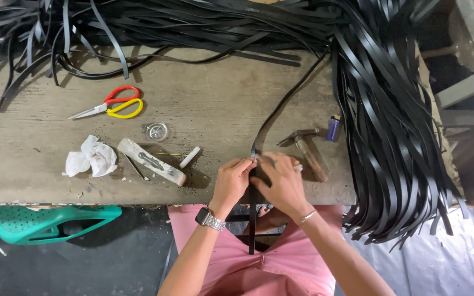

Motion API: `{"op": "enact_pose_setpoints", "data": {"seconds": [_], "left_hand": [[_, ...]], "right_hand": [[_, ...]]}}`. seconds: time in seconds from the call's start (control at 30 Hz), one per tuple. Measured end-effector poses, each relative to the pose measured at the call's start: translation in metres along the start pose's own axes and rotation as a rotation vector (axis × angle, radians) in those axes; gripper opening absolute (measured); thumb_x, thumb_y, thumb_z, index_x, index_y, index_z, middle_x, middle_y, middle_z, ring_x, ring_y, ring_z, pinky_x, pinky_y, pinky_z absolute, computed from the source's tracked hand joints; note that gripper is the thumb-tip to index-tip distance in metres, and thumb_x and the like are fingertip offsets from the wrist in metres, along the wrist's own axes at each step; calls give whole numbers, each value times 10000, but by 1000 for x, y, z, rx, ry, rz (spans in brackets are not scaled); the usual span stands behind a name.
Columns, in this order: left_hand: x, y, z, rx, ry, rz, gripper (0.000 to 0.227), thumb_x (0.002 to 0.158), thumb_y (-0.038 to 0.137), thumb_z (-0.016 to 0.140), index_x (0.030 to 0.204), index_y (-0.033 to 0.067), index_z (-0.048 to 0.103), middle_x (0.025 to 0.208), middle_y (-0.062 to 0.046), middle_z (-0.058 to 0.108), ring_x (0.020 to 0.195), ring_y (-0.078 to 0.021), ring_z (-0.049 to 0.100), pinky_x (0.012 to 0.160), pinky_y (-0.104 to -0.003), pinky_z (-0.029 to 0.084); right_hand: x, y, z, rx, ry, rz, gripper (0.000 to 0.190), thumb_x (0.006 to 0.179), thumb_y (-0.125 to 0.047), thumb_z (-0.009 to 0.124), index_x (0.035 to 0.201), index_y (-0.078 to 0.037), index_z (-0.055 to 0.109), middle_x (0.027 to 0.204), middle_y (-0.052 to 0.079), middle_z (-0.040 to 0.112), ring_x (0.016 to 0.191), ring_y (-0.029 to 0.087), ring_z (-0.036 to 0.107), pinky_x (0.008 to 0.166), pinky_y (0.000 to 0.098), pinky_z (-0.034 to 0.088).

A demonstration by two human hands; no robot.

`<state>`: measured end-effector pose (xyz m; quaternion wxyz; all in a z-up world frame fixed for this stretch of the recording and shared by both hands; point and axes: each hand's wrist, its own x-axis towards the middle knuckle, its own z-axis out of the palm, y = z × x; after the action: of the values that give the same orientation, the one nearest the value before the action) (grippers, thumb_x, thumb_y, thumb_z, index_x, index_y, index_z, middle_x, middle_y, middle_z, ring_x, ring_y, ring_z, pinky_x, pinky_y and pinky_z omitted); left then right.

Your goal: Using a hammer and a metal punch to create a series of holes in a long black leather strip.

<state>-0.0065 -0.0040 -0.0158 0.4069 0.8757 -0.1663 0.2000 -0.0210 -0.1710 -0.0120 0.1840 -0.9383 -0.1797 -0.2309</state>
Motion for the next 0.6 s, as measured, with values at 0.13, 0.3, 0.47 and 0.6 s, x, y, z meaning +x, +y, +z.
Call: {"op": "enact_pose_setpoints", "data": {"seconds": [0.13, 0.3, 0.47, 0.6], "left_hand": [[17, 20, -25, -288, 28, -281, 114, 957, 72, 690, 929, 124, 786, 782, -73, 770, 757, -236, 771, 667, -312, 625], [-5, 34, -44, -700, 133, -703, 232, 1006, 177, 639, 1003, -20, 762, 844, -224, 767, 760, -293, 775, 692, -389, 673], [-62, 52, -60, -181, -325, -490, 585, 1027, 573, 368, 679, 170, 609, 482, 75, 404, 415, -52, 326, 433, -215, 254], [-93, 62, -46, 18, -426, -536, 387, 1048, 388, 517, 985, 111, 780, 557, 37, 665, 412, -27, 466, 395, -167, 311]], "right_hand": [[4, -9, -11, -28, -4, -31, 408, 809, -501, 759, 1083, -198, 755, 1243, 52, 639, 1197, 278, 580, 936, 433, 459], [7, -11, -23, 13, -144, 38, 561, 894, -588, 662, 1322, -224, 662, 1296, 15, 597, 1254, 229, 542, 889, 417, 503], [7, -10, -24, 95, -288, 164, 688, 903, -547, 668, 1408, -92, 559, 1419, 79, 507, 1314, 293, 458, 974, 523, 461], [13, -12, -28, 166, -294, 214, 522, 860, -455, 740, 1292, -170, 676, 1363, 40, 521, 1284, 288, 440, 1020, 525, 404]]}}
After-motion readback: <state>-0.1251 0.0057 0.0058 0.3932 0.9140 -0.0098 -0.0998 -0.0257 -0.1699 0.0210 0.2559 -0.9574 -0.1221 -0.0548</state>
